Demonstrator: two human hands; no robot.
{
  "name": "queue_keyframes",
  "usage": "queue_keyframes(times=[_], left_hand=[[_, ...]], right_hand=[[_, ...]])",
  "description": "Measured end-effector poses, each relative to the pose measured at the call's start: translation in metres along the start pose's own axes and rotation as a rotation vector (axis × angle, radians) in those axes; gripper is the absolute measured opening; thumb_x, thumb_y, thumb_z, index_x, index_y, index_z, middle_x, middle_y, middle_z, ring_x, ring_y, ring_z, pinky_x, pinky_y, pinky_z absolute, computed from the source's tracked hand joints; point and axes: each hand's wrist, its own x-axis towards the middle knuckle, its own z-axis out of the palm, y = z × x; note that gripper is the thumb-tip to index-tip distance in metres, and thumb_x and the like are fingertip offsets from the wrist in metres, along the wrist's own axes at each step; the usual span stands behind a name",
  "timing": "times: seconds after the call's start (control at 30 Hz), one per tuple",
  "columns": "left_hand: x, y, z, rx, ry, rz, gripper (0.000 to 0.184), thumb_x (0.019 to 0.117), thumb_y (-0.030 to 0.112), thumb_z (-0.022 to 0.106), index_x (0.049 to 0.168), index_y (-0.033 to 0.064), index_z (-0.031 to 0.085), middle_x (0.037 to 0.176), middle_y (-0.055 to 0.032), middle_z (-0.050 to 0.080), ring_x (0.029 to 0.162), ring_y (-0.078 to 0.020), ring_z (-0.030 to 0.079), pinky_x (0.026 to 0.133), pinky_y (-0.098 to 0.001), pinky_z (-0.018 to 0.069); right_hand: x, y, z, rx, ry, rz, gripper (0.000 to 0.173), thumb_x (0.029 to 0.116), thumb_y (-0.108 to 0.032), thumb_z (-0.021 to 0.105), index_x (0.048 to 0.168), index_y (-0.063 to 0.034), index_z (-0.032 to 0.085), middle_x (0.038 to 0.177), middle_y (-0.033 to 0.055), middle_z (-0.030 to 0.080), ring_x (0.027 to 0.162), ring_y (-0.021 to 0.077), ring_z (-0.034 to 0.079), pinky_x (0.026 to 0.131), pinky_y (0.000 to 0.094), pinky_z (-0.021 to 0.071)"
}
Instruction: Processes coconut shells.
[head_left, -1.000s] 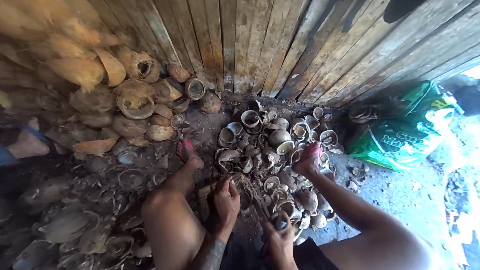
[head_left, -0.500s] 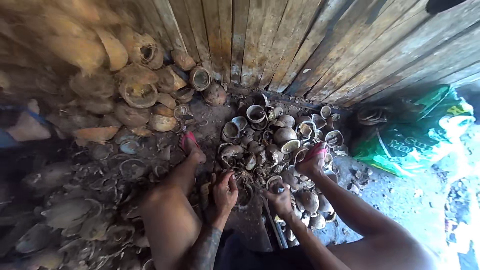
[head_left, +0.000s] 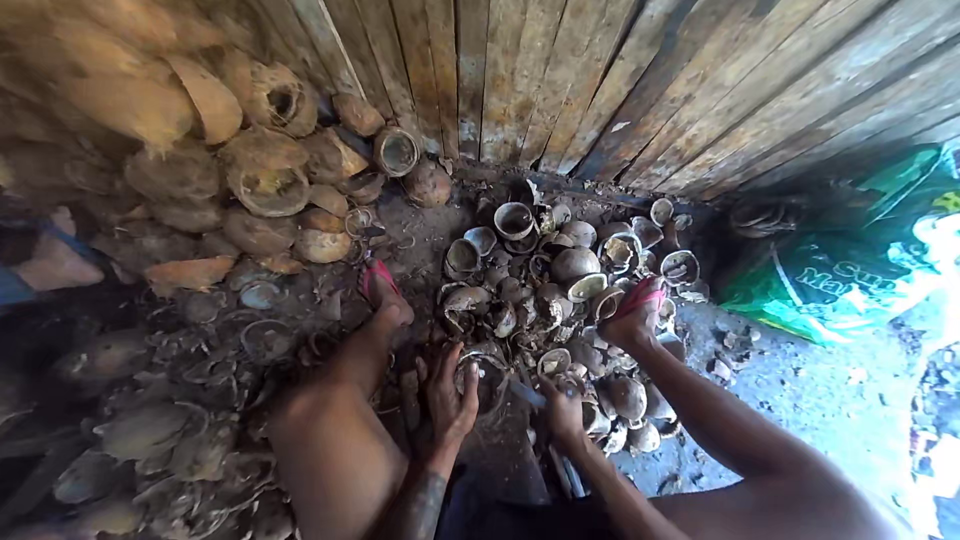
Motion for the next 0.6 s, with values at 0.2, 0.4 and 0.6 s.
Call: queue_keyframes(times=[0.2,0.4,0.6], left_hand=[[0.017,-0.012,-0.016,0.003,-0.174,0.037,0.05,0.1055,0.043,0.041,0.13,0.0113,0.07,0.135,-0.0054,0.068,0.135,-0.0212,0.058,0.125,-0.0585,0.0217],[0.033,-0.009,-0.022,-0.139,-0.054,-0.064,0.049,0.1078,0.033,0.04,0.135,0.0006,0.063,0.136,-0.0157,0.066,0.129,-0.0247,0.061,0.114,-0.0446,0.0442],[0.021,-0.015,-0.007,0.122,-0.134,0.028,0.047,0.1058,0.043,0.04,0.117,0.0161,0.077,0.126,-0.0017,0.073,0.129,-0.0232,0.063,0.122,-0.0606,0.0266]], right_hand=[[0.072,-0.015,0.002,-0.229,-0.259,-0.43,0.018,0.0984,-0.02,0.066,0.093,-0.0023,0.067,0.077,0.0029,0.061,0.065,0.0098,0.058,0.064,0.0318,0.0526],[-0.025,0.02,-0.028,-0.194,-0.095,-0.424,0.027,0.0967,-0.03,0.067,0.097,-0.0025,0.069,0.076,0.0027,0.062,0.066,0.0108,0.058,0.064,0.0333,0.0527],[-0.021,0.036,-0.001,0.045,0.009,0.004,0.032,0.1047,-0.028,0.061,0.113,0.0031,0.066,0.079,0.0119,0.062,0.06,0.0183,0.057,0.058,0.0397,0.0524]])
